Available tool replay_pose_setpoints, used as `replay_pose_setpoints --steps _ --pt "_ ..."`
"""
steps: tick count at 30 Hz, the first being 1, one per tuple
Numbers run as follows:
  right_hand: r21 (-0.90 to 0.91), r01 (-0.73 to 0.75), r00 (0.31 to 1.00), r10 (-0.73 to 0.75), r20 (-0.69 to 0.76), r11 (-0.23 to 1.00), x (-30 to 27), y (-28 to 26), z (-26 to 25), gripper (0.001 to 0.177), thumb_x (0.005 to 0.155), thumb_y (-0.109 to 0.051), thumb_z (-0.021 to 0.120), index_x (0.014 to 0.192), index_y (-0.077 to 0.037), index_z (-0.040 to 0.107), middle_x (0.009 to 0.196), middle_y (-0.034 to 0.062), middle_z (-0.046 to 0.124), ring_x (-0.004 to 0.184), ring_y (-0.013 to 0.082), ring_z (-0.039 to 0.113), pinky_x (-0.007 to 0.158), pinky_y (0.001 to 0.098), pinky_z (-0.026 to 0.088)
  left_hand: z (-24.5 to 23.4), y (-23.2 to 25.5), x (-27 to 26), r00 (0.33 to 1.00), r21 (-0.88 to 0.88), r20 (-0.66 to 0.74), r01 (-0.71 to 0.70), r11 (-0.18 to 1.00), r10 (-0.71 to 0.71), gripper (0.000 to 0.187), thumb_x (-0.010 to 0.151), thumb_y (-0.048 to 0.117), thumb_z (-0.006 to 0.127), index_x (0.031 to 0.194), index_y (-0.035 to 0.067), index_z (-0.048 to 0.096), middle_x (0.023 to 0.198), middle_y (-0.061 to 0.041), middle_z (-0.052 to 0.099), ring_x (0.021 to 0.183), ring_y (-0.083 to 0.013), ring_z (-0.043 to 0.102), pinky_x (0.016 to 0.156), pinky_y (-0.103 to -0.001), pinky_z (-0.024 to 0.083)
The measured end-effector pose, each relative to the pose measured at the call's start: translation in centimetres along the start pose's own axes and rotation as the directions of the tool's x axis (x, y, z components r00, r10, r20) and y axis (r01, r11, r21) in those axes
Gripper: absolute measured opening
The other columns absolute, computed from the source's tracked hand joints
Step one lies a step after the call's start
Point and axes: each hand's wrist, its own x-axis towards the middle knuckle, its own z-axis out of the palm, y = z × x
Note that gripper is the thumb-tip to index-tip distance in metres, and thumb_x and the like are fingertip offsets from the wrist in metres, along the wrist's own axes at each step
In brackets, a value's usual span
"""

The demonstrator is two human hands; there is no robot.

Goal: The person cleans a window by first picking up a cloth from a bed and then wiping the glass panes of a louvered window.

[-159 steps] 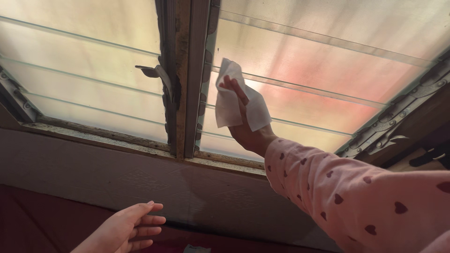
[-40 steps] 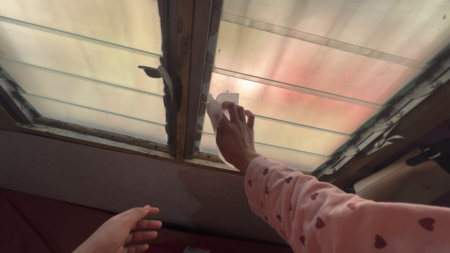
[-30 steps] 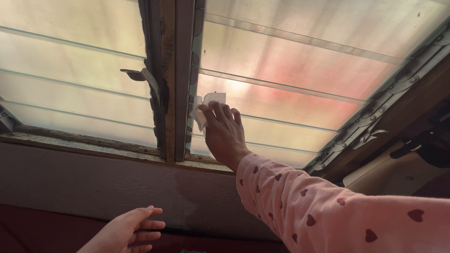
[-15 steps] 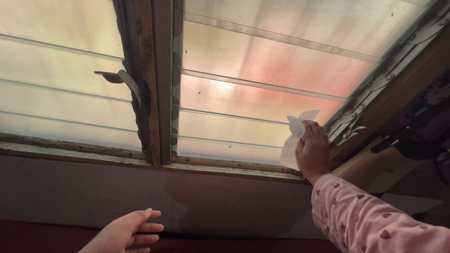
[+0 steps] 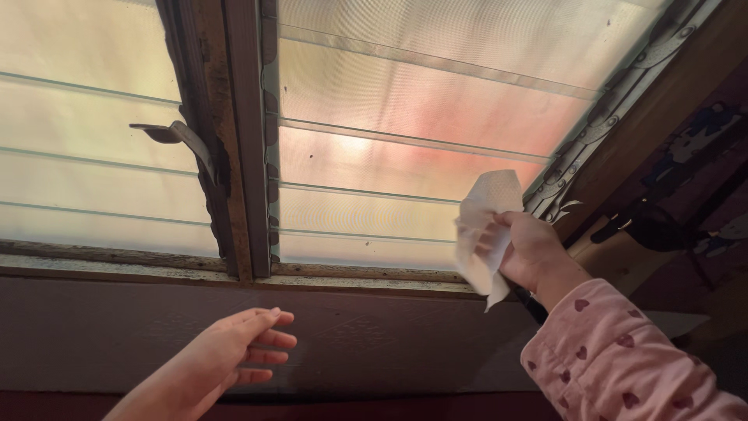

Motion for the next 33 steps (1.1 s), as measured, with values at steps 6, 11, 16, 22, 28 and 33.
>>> replay_pose_setpoints --steps 6,11,16,22,28,33 --pt "0.184 -0.275 0.851 0.15 0.504 0.944 -7.9 1.5 4.4 0.052 0.097 -0.014 0.034 0.144 0.005 0.045 0.142 0.0255 0.057 0.128 0.0379 0.06 0.105 0.052 0.048 3.7 6.8 -2.5 0.955 0.072 0.122 -0.281 0.957 0.271 0.053 0.101 0.049 0.046 0.133 0.013 0.067 0.115 -0.008 0.074 0.108 -0.0201 0.064 0.093 -0.039 0.052" --pt "0.254 -0.441 0.719 0.17 0.674 0.861 -10.5 2.2 6.2 0.053 0.1 -0.014 0.038 0.148 0.009 0.039 0.144 0.0295 0.054 0.129 0.0395 0.058 0.109 0.0516 0.047 6.4 9.5 -2.6 0.9 -0.052 0.262 -0.348 0.936 0.349 0.06 0.095 0.054 0.055 0.13 0.007 0.069 0.117 -0.007 0.074 0.113 -0.0185 0.064 0.096 -0.039 0.048" --pt "0.325 -0.483 0.697 0.133 0.704 0.813 -11.4 2.1 6.1 0.051 0.099 -0.009 0.047 0.145 0.012 0.039 0.139 0.0302 0.056 0.125 0.0372 0.061 0.108 0.0474 0.05 8.1 9.5 -2.4 0.862 -0.254 0.37 -0.265 0.93 0.347 0.068 0.09 0.055 0.06 0.133 0.002 0.06 0.119 -0.016 0.068 0.115 -0.0234 0.064 0.099 -0.041 0.048" --pt "0.138 -0.293 0.661 0.096 0.744 0.946 -12.4 0.8 5.6 0.056 0.093 0.005 0.062 0.146 0.006 0.045 0.136 0.0215 0.059 0.125 0.03 0.063 0.11 0.0414 0.049 9.0 9.9 -3.2 0.713 -0.425 0.503 -0.288 0.858 0.488 0.064 0.08 0.03 0.077 0.135 0.003 0.06 0.119 -0.009 0.072 0.107 -0.0181 0.07 0.095 -0.038 0.056" --pt "-0.091 -0.109 0.832 0.141 0.536 0.99 -11.2 1.1 4.4 0.064 0.079 0.01 0.064 0.141 -0.001 0.052 0.132 0.0159 0.068 0.122 0.0244 0.068 0.105 0.0378 0.053 8.7 11.1 -1.9 0.704 -0.362 0.457 -0.411 0.837 0.544 0.057 0.082 0.014 0.077 0.138 0.009 0.065 0.109 -0.004 0.073 0.09 -0.014 0.068 0.079 -0.031 0.058" --pt "-0.019 -0.096 0.88 0.094 0.465 0.995 -10.1 1.6 3.3 0.046 0.088 0.008 0.067 0.132 0.013 0.055 0.128 0.0255 0.065 0.116 0.0346 0.067 0.102 0.0434 0.057 8.8 11.9 -1.3 0.655 -0.246 0.405 -0.594 0.766 0.638 0.048 0.087 0.006 0.07 0.135 0.01 0.073 0.104 0.0 0.077 0.079 -0.0097 0.055 0.074 -0.026 0.05"
